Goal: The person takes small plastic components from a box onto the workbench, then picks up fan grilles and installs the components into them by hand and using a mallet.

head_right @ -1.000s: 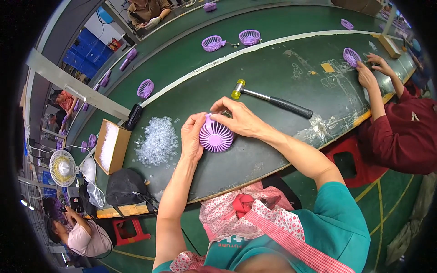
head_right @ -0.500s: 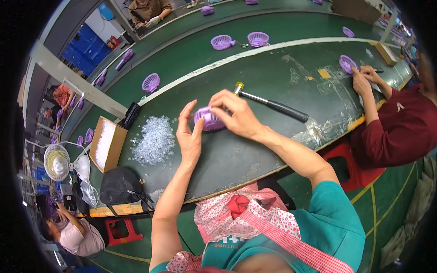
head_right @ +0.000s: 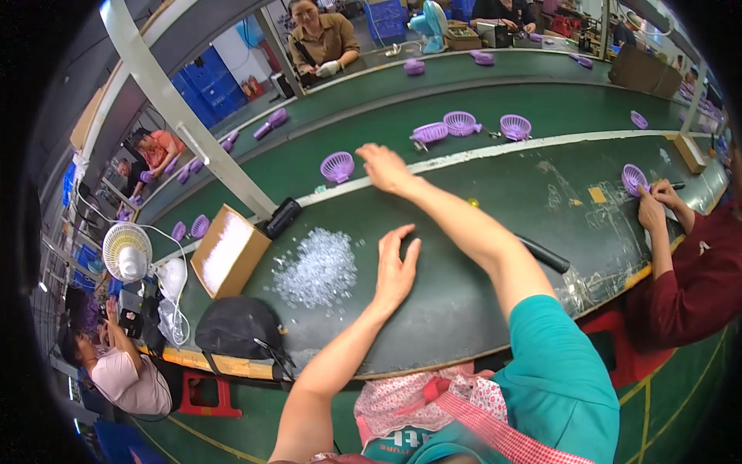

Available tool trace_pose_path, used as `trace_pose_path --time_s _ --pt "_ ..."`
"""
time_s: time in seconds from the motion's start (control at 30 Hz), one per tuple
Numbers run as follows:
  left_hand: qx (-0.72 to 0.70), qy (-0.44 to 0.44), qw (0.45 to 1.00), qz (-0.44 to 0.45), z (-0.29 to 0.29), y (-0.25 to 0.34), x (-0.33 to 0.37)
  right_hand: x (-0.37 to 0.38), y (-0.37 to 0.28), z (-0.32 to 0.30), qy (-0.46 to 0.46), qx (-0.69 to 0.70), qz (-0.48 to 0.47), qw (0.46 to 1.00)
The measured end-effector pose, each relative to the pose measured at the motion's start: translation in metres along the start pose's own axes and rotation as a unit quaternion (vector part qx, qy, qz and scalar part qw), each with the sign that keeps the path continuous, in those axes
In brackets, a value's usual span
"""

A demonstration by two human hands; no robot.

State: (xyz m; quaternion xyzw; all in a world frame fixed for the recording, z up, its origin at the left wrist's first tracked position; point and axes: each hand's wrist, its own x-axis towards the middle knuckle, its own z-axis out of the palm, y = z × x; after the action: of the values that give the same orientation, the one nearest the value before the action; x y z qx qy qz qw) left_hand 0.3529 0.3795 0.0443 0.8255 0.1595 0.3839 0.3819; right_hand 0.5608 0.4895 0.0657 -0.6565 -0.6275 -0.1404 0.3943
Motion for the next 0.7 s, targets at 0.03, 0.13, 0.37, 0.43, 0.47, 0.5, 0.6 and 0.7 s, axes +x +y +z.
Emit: trace_pose_path --time_s 0.03,0.13,0.37,0.43,0.47,0.5,0.6,0.7 --pt "0.001 -0.004 1.000 0.002 0.002 0.000 0.000 0.009 0.002 0.017 -0.038 -0.001 0.015 0.999" --pt "-0.003 -0.003 1.000 -0.009 -0.003 -0.001 -0.003 0.024 -0.014 0.053 -0.130 -0.025 0.079 0.988" --pt "-0.051 -0.010 0.998 -0.046 -0.004 0.006 0.000 0.008 -0.009 0.035 -0.039 0.022 0.101 0.994" --pt "-0.045 0.017 0.999 -0.018 -0.010 0.010 0.002 -0.008 -0.015 0.005 0.006 0.053 0.045 0.998" --pt "-0.012 0.043 0.998 0.041 -0.015 0.012 0.004 -0.021 -0.021 -0.012 0.033 0.072 0.016 0.997" --pt "0.012 0.075 0.992 0.096 -0.022 0.012 0.005 -0.033 -0.034 -0.031 0.024 0.095 0.013 0.995" --pt "0.109 0.117 0.969 0.189 -0.034 0.023 0.010 -0.083 -0.072 -0.098 0.008 0.150 0.006 0.989" --pt "0.193 0.026 0.954 0.230 -0.025 0.023 0.014 -0.138 -0.075 -0.133 -0.117 0.165 0.036 0.979"
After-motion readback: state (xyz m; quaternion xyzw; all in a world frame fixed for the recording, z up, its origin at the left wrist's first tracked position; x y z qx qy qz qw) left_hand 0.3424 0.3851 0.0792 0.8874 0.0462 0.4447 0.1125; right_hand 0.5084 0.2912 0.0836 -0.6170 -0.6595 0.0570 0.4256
